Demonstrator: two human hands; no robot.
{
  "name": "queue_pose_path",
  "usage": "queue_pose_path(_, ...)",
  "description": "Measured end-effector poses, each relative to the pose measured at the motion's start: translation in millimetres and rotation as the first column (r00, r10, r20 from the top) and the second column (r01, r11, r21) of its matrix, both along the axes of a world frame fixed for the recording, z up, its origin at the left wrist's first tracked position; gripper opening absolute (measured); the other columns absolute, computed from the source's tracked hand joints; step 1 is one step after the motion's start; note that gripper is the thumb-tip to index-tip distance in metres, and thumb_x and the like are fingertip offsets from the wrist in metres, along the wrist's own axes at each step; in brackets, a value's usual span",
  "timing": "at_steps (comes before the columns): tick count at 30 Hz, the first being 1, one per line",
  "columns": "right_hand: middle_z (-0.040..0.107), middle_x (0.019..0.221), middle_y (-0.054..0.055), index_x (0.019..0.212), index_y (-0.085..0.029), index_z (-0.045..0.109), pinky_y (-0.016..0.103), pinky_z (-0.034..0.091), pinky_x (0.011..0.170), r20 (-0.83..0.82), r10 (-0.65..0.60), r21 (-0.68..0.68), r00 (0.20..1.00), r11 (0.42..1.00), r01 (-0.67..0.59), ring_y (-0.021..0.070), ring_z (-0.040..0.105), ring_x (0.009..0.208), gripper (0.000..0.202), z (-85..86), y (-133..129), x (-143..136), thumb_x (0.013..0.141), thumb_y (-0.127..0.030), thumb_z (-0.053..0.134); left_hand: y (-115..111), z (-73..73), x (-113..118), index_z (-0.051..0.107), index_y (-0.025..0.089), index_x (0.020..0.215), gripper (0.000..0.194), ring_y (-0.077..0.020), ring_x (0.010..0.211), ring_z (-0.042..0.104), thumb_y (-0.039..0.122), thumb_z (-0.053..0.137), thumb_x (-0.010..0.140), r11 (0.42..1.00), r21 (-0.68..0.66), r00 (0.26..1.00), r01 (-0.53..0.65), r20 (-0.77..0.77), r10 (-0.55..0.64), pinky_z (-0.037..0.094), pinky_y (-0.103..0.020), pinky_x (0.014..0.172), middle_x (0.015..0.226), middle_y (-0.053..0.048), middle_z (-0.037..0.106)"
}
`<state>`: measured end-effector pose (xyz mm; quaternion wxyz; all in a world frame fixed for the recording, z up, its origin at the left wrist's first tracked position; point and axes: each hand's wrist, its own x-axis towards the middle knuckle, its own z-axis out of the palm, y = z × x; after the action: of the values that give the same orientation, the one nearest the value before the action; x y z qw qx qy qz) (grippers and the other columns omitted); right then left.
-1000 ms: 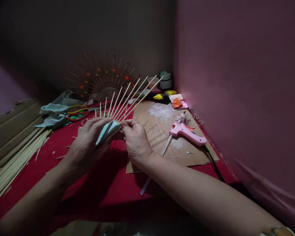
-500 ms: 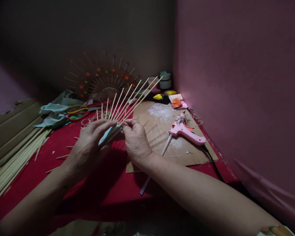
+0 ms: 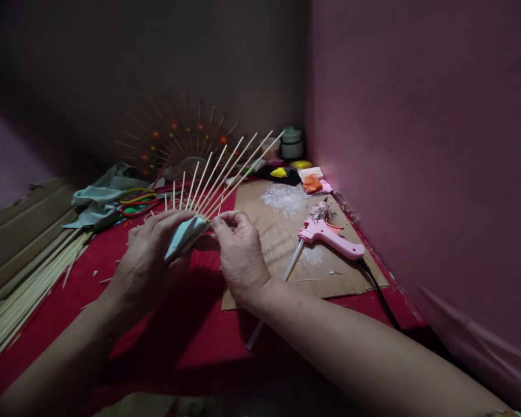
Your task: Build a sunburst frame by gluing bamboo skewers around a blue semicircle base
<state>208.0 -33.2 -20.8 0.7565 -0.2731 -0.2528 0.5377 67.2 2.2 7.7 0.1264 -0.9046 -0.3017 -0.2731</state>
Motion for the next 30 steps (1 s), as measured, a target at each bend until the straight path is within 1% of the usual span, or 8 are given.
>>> queue_pose_path(3,0.058,0.074,-0.003,0.08,-0.02,0.055,0.032,0.052,0.074,0.11,-0.034,-0.018,0.993,0.999,0.036,0.0123,0.06,0.072,0.017,-0.5,-2,1,0.075,-0.03,0.067,0,-0.3,2,0.036,0.027,0.127,0.054,-0.0288,0.114,0.053,0.009,0.051,0.079,1.0,0.018,1.0,-0.018,-0.009,0.018,0.039,-0.045,0.09,0.123,-0.011,0.056)
queue_pose_path(5,0.059,0.071,-0.003,0.08,-0.02,0.056,0.033,0.052,0.074,0.146,-0.036,-0.031,0.989,0.999,0.041,0.0123,0.06,0.07,0.016,-0.7,-3,2,0.075,-0.029,0.068,0,-1.4,3,0.037,0.026,0.127,0.053,-0.0297,0.113,0.054,0.009,0.051,0.079,0.999,0.027,0.999,-0.024,-0.021,0.024,0.039,-0.046,0.089,0.123,-0.013,0.056)
queue_pose_path(10,0.06,0.066,-0.004,0.078,-0.019,0.055,0.033,0.053,0.07,0.148,-0.025,-0.045,0.989,0.998,0.031,0.0104,0.061,0.059,0.014,0.3,-4,2,0.075,-0.025,0.066,1,-6.9,4,0.035,0.024,0.13,0.055,-0.0315,0.111,0.055,0.008,0.051,0.079,0.998,0.054,0.998,-0.031,-0.054,0.034,0.04,-0.046,0.086,0.123,-0.016,0.054)
queue_pose_path(13,0.063,0.067,-0.003,0.078,-0.019,0.054,0.032,0.054,0.068,0.141,-0.023,-0.043,0.99,0.999,0.029,0.0112,0.063,0.059,0.015,1.0,-5,3,0.073,-0.024,0.068,0,-10.7,5,0.033,0.024,0.132,0.058,-0.032,0.11,0.054,0.007,0.05,0.079,0.996,0.079,0.997,-0.041,-0.064,0.046,0.039,-0.047,0.086,0.124,-0.016,0.053)
queue_pose_path(16,0.064,0.066,-0.002,0.077,-0.018,0.056,0.031,0.053,0.065,0.183,-0.052,-0.051,0.982,0.997,0.063,0.0116,0.063,0.059,0.017,1.6,-5,4,0.073,-0.027,0.069,-2,-14.5,6,0.03,0.025,0.135,0.062,-0.0314,0.11,0.053,0.006,0.049,0.078,0.992,0.112,0.994,-0.055,-0.087,0.065,0.038,-0.047,0.089,0.126,-0.016,0.051)
queue_pose_path(19,0.063,0.062,-0.002,0.073,-0.017,0.056,0.029,0.053,0.063,0.215,-0.069,-0.081,0.974,0.993,0.088,0.0112,0.062,0.057,0.018,2.7,-4,5,0.072,-0.028,0.07,-5,-18.5,8,0.029,0.023,0.136,0.059,-0.0308,0.111,0.051,0.007,0.047,0.082,0.989,0.133,0.991,-0.071,-0.102,0.085,0.038,-0.046,0.091,0.127,-0.016,0.05)
queue_pose_path(25,0.063,0.063,-0.003,0.074,-0.016,0.057,0.024,0.049,0.058,0.119,0.016,-0.22,0.993,0.975,0.011,0.0095,0.061,0.056,0.018,4.7,-3,6,0.07,-0.028,0.071,-4,-28.1,10,0.028,0.017,0.14,0.059,-0.033,0.11,0.05,0.009,0.047,0.085,0.976,0.192,0.984,-0.104,-0.122,0.129,0.038,-0.05,0.091,0.125,-0.02,0.051)
queue_pose_path(30,0.061,0.059,-0.003,0.071,-0.015,0.058,0.024,0.049,0.061,0.109,0.035,-0.183,0.993,0.983,-0.015,0.0086,0.059,0.054,0.012,3.1,0,7,0.072,-0.024,0.066,-2,-33.1,12,0.028,0.015,0.142,0.058,-0.0335,0.111,0.05,0.009,0.046,0.086,0.962,0.248,0.979,-0.112,-0.137,0.149,0.039,-0.05,0.092,0.125,-0.021,0.051)
